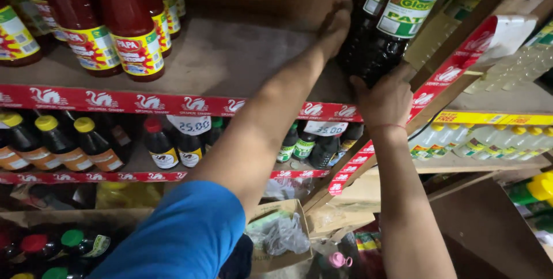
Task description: The recorder is stocking various bottles of condiments and sauces from a cardboard box onto grocery store shelves.
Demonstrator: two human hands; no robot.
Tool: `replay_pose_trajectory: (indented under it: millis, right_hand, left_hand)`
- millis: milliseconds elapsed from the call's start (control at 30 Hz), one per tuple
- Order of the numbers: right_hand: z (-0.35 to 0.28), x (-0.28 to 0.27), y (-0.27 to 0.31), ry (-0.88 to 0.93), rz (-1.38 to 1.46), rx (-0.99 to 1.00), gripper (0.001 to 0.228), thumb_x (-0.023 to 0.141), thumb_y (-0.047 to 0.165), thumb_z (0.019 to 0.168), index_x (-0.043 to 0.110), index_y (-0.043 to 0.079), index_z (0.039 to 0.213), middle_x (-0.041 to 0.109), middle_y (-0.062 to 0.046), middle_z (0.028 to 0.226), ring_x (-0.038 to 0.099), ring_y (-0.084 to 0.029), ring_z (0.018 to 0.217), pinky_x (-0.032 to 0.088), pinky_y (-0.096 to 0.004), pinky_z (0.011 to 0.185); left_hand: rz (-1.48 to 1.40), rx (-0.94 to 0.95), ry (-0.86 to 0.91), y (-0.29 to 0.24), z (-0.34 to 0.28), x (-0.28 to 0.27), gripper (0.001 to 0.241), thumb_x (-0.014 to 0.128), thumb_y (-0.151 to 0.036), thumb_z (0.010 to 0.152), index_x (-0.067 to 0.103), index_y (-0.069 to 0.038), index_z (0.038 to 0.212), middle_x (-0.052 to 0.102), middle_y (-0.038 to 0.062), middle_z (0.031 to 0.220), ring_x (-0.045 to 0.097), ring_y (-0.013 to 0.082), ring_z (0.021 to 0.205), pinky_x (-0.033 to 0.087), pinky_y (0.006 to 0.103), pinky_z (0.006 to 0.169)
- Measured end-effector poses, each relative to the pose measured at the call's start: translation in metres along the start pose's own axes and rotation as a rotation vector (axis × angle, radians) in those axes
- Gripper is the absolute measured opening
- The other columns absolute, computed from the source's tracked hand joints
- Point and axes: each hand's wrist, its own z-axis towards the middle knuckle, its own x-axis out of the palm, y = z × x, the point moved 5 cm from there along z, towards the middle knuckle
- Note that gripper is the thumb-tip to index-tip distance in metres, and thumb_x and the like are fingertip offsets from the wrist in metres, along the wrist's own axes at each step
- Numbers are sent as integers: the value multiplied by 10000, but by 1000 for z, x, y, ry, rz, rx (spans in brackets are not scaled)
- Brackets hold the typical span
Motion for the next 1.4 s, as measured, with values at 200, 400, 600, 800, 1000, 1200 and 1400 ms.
replay_pose_trajectory:
  millis: [200,400,600,800,1000,1200,1400]
  right_hand:
    - [-1,-2,-6,8,-7,18,856,899,486,810,398,-62,1235,694,-324,927,665,-524,871,531,-578,761]
    - [-3,6,-15,26,-28,2,832,902,483,843,412,-66,1229,701,-319,950,669,-519,885,532,-576,768]
    - [-41,-6,-17,-89,275,-180,689,836,218,939,385,-43,1390,704,-252,1106,682,-432,1010,556,-485,860]
    - [-119,-48,41,-158,604,-339,522,728,-63,1037,398,-27,1440,637,-191,1261,650,-268,1036,549,-324,890]
    - [-210,-32,75,46,788,-85,234,709,-18,1111,555,-34,1286,710,-118,1208,663,-103,930,522,-202,754]
    - [-314,-14,174,370,977,-37,121,696,24,1107,644,-26,1205,709,-72,1048,667,-86,849,530,-216,795]
    - [-392,2,274,664,758,-190,181,726,88,980,694,12,1141,736,-82,962,667,-112,747,529,-282,711]
  left_hand:
    - [28,-90,11,-37,-44,-21,824,188,-672,971,582,-117,1435,627,220,1410,583,409,1312,475,463,1045]
    - [25,-163,-38,-54,-72,-60,813,173,-661,959,444,-130,1511,501,207,1487,527,417,1318,438,491,1049]
    - [320,-103,-77,-94,-147,-142,814,368,-703,906,601,-88,1386,626,191,1427,602,375,1288,482,464,1046]
    - [297,345,18,-116,-256,-247,651,719,-497,846,562,-57,1300,657,153,1291,626,311,1215,497,408,1015]
    - [256,611,237,-155,-430,-407,300,759,-241,1010,627,-80,1228,674,99,1191,692,222,1136,566,354,1000]
    - [401,409,230,-120,-531,-531,196,734,-152,988,653,-50,1134,695,81,1089,721,195,997,585,324,881]
    - [632,287,185,-49,-604,-603,98,720,-88,919,722,-55,1011,718,94,1003,701,308,973,553,411,846]
